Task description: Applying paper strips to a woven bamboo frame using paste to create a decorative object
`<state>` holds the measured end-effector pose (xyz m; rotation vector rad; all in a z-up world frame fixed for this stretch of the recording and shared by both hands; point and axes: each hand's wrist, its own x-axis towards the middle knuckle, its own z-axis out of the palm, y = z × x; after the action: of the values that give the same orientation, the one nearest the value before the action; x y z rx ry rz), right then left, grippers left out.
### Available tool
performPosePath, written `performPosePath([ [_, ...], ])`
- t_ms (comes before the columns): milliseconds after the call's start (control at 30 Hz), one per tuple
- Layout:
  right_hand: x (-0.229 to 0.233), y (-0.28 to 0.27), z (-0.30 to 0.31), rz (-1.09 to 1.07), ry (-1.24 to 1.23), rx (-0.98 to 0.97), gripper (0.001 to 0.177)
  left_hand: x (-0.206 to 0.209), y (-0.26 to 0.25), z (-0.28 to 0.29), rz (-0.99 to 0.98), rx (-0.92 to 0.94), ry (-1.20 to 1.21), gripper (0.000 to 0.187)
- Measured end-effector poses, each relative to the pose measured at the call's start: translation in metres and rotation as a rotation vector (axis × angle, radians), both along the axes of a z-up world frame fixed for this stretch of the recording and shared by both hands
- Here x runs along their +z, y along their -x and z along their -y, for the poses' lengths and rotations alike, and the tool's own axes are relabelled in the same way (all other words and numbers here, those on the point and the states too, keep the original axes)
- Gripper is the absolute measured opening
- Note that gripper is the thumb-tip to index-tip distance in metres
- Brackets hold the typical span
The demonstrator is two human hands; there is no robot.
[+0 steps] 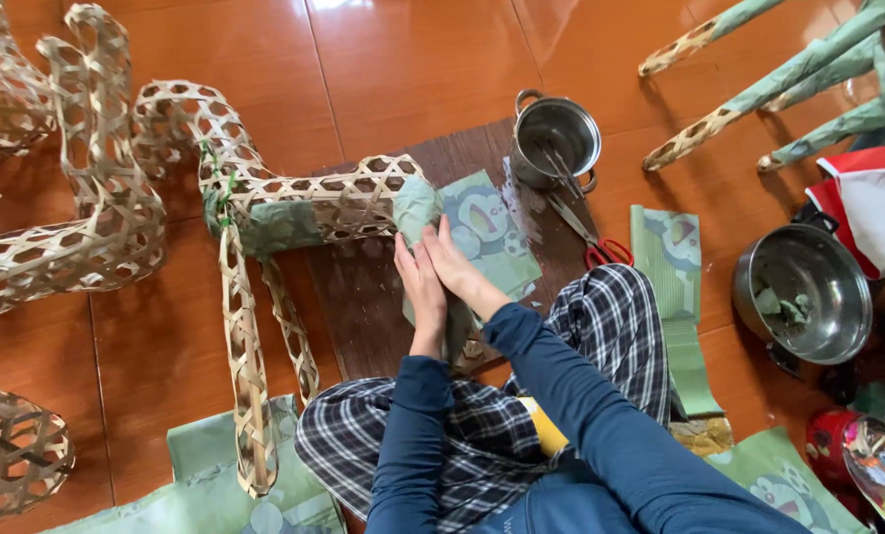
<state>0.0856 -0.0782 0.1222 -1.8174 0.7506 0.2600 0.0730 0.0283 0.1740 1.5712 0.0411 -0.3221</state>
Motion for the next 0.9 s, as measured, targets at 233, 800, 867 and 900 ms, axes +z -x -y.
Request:
performPosePath([
  [233, 0.118, 0.083, -0.032, -0.035, -0.026, 0.321, 0.085, 0.001, -0.013, -0.008, -0.088, -0.077, -0.047, 0.099],
  [800, -0.014, 0.079, 0.008, 0.218, -0.1, -0.229, 0.069, -0.052, -0.025, -0.012, -0.39, 0.054, 0.37, 0.074],
  [867, -0.025, 0.066, 0.017, 0.298, -0.071, -0.372, 0.026, -0.051, -0.024, -0.012, -0.413, 0.067, 0.396, 0.078],
  [900, -0.03, 0.064, 0.022, 0.297, -0.073, -0.372, 0.026, -0.051, -0.023, -0.014, -0.413, 0.068, 0.394, 0.078],
])
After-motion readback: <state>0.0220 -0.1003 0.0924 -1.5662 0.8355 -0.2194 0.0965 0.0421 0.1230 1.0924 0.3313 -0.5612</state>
